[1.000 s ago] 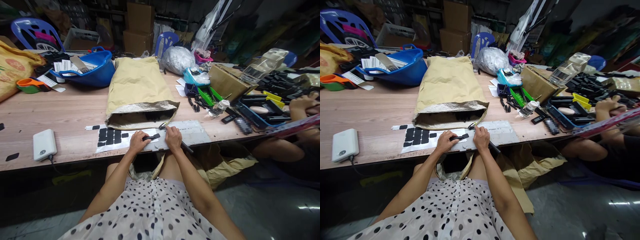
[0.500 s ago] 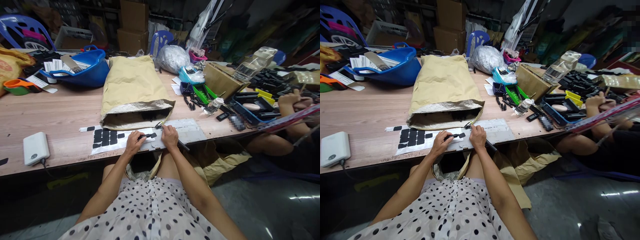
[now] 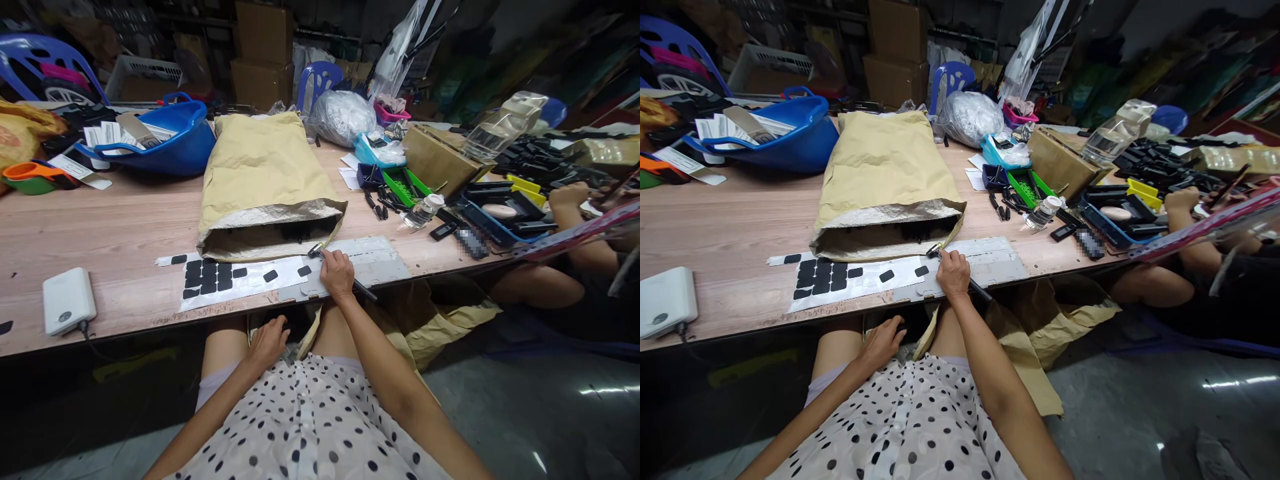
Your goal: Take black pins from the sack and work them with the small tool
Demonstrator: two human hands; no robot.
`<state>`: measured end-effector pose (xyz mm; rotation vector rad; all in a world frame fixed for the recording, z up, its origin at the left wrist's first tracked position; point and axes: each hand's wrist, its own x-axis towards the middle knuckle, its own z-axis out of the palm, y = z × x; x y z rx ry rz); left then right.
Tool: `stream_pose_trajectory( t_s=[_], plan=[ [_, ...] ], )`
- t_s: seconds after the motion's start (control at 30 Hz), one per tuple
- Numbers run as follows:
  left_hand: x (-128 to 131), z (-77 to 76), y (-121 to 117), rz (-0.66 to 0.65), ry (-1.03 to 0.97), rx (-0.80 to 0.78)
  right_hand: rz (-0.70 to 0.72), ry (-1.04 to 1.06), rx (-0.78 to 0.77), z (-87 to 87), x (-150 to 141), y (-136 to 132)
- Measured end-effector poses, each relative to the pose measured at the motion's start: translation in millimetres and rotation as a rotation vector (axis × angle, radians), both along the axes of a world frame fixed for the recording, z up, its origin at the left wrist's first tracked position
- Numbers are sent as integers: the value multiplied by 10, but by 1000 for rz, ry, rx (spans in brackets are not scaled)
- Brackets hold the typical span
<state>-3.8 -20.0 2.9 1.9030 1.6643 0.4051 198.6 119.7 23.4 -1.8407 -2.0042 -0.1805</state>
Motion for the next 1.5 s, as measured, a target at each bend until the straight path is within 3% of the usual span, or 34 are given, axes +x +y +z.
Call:
stream_pose_trajectory(
  t_s=[0.1,0.2,0.37,0.5,0.6,0.77,0.93,1.07,1.33,1.5],
  plan=[
    [68,69,78,-58,-68,28,-6,2,4,9,-10,-5],
    [195,303,367,-15,-245,85,0,15,19,11,-18,-12],
    [316,677,1378,431,-237,246,10,12,39,9,-20,-18],
    [319,753,2050,673,-76,38,17,-4,50,-13,-21,-13],
    [320,728,2236,734,-4,-77,21,-19,58,-35,-23,-7],
    [190,692,2069,609,22,33,14,-24,61,-40,-27,-3],
    [-33,599,1543,289,-130,316,8,-21,51,-36,-23,3],
    [-103,467,1199,112,-145,326,3,-17,39,-36,-18,5],
    [-77,416,1159,112,-23,243,11,48,38,-17,14,29],
    [-89,381,1181,101,-43,227,70,216,33,64,56,22]
  ],
)
